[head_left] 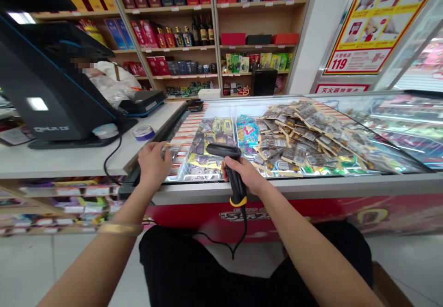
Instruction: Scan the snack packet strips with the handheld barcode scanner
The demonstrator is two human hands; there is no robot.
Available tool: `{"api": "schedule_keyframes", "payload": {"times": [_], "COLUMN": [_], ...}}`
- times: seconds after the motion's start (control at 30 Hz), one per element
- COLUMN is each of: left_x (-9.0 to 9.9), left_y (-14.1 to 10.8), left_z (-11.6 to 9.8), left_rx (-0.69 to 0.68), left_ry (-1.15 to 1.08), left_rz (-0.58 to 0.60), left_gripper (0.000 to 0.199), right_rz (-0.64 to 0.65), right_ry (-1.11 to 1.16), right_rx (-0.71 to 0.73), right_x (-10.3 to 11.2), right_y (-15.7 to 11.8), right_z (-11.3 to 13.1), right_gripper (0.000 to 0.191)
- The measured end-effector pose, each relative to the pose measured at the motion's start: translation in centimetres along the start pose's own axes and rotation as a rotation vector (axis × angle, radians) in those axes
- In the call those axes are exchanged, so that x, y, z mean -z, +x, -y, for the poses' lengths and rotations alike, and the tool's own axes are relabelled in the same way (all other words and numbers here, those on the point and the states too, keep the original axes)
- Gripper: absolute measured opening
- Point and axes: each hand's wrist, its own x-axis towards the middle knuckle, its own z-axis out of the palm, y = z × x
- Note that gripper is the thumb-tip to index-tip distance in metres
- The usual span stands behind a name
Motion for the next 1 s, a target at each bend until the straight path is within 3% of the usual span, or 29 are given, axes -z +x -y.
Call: {"api": "schedule_keyframes", "payload": {"times": [0.1,0.2,0.4,0.53,0.67,0.83,1.0], "left_x": [-0.8,-2.3,-5.3,-6.6,-7.7,-8.1,-7.3], "left_y": [0.2,0.4,0.4,0.6,0.9,1.1,1.3], "left_z": [-2.9,-7.5,-18.0,-23.0,-25.0,-24.8,-24.7], "left_rx": [-0.138,-0.259,-0.372,-0.359,-0.190,-0.048,0.043], "left_ry": [-0.152,-0.313,-0.531,-0.570,-0.578,-0.657,-0.738], "left_rz": [-0.030,-0.004,0.176,0.329,0.515,0.571,0.601], "left_gripper": [0.036,0.033,0.036,0.040,0.059,0.071,0.057], "right_rz": [-0.005,-0.071,-0.309,-0.369,-0.382,-0.386,-0.377], "right_ry": [0.000,-0.011,0.005,0.000,-0.002,0.015,-0.003], "right_rx": [0.068,0.142,0.285,0.295,0.309,0.313,0.309], "right_x": [1.7,4.5,10.3,12.8,13.7,13.7,13.8], "right_y": [-1.4,-3.7,-7.7,-8.9,-9.1,-8.7,-8.6], "right_z": [0.7,1.7,3.5,3.9,3.9,3.7,3.6], "right_gripper": [0.057,0.052,0.047,0.048,0.047,0.048,0.047]}}
